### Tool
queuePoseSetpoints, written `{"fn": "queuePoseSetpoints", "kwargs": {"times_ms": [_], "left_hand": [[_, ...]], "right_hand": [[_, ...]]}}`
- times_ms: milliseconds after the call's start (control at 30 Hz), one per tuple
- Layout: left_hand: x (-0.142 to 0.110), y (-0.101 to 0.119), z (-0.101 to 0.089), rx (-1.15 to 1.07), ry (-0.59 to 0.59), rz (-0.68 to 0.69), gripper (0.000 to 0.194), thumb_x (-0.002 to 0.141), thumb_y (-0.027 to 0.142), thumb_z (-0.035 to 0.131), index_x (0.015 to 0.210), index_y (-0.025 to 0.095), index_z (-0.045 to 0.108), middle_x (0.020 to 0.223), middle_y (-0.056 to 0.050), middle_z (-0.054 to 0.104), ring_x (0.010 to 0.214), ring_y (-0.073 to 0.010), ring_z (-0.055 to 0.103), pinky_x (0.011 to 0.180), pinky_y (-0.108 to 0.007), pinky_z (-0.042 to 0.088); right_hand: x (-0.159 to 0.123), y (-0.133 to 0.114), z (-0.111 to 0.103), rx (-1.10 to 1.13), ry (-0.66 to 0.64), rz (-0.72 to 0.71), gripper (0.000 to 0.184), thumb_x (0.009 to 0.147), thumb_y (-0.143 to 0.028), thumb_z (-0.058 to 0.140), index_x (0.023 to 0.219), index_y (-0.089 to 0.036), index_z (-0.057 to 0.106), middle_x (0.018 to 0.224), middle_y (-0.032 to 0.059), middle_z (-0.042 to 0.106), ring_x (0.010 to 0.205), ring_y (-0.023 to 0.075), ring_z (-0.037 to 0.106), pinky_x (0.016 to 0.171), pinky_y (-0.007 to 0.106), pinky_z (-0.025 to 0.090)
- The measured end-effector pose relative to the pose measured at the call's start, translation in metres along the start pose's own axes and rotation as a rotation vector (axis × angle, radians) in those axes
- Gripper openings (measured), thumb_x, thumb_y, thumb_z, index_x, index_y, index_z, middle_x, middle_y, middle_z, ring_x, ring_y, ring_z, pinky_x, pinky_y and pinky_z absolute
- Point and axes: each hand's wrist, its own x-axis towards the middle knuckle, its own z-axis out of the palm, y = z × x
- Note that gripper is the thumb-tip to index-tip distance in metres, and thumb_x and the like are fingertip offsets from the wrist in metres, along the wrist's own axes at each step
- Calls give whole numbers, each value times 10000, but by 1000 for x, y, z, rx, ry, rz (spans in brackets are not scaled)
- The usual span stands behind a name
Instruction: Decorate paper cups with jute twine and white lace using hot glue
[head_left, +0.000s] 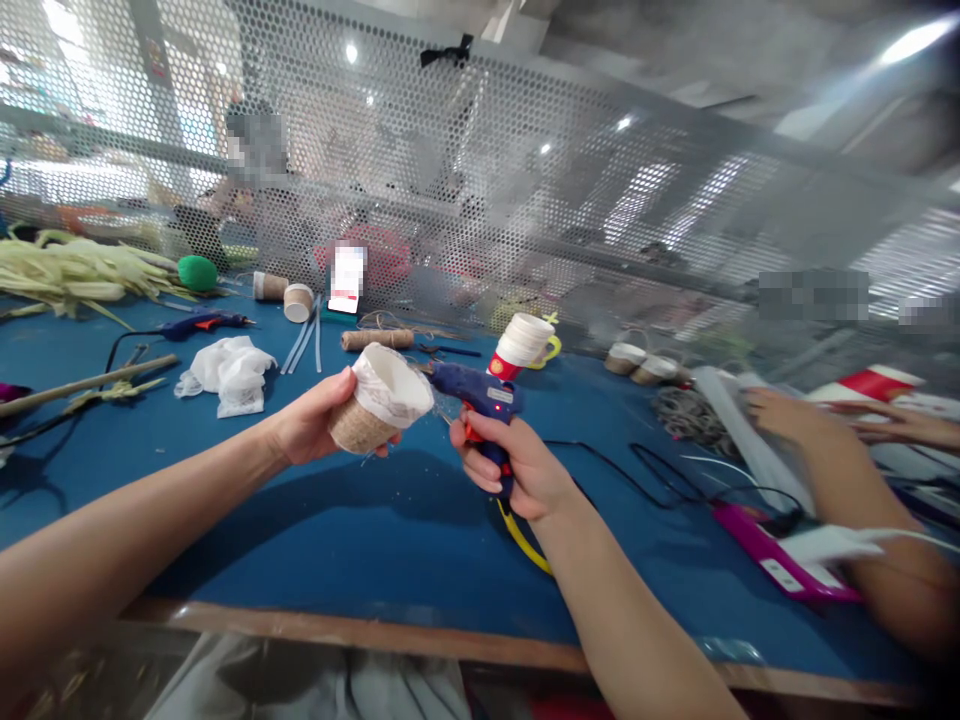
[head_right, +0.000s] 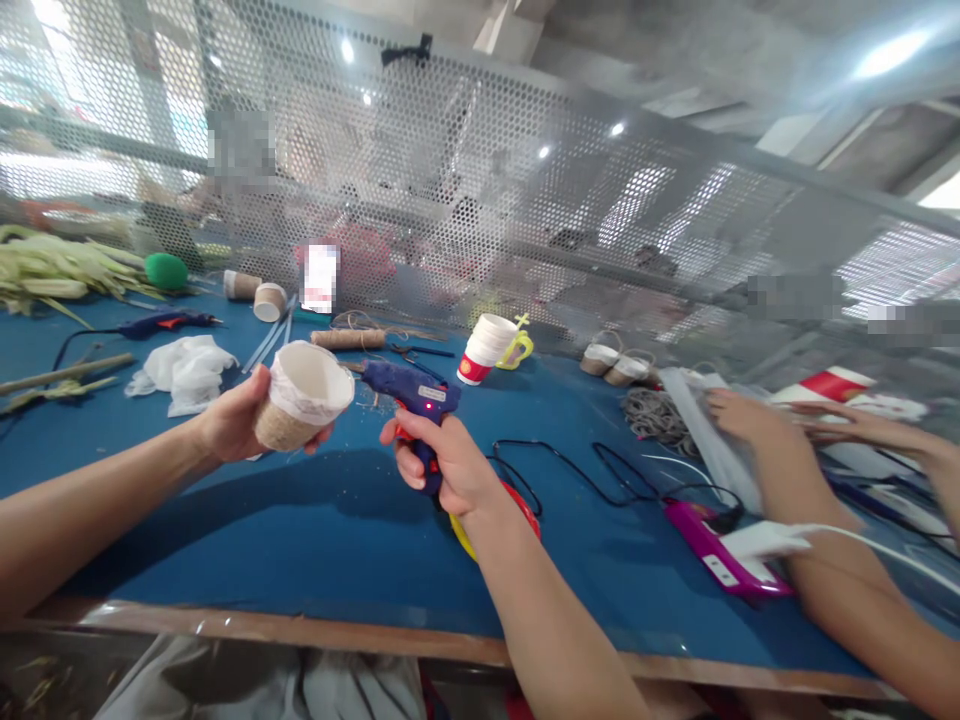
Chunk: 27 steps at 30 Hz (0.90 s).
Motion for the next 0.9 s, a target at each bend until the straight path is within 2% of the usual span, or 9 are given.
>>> {"fn": "queuePoseSetpoints", "kwargs": {"times_ms": [100,233,400,500,633,900], "left_hand": [[0,1,-1,21,13,1,580,654,622,604,975,139,591,734,-79,654,625,-175,602,536,-267,467],[2,1,-3,60,76,14,583,633,596,643,994,142,581,730,-69,650,603,-166,595,497,-246,451],[2,2,-7,149,102,-3,610,622,564,672,1039,137,551,770,-73,641,587,-150,591,479,-228,449],[2,3,-8,162,92,-22,596,607,552,697,1007,136,550,781,-65,633,582,-139,591,478,-220,467],[2,4,-11,133,45,-24,602,597,571,697,976,129,546,747,-67,642,595,-157,612,489,-226,487],[1,2,-14,73,-82,-30,570,640,544,679,1003,126,545,746,-65,660,596,-168,640,493,-223,495]], "right_hand": [[-1,0,-1,-110,53,-70,258,722,-382,626,634,-142,592,356,-62,408,310,49,303,311,188,237],[-4,1,-6,-369,115,-210,249,777,-376,600,707,-137,605,402,-44,475,345,68,398,355,204,316],[-11,-6,-5,-645,146,-231,263,818,-368,551,717,-132,609,401,-41,481,359,75,440,406,219,368],[-14,-10,-5,-658,137,-231,250,811,-353,558,710,-131,614,396,-43,471,357,72,431,401,216,367],[-14,-9,-13,-572,107,-285,272,825,-386,548,735,-138,617,421,-42,472,363,69,422,388,213,362],[-11,-10,-15,-597,81,-252,288,825,-393,551,729,-130,618,426,-36,481,365,69,435,399,218,380]]}}
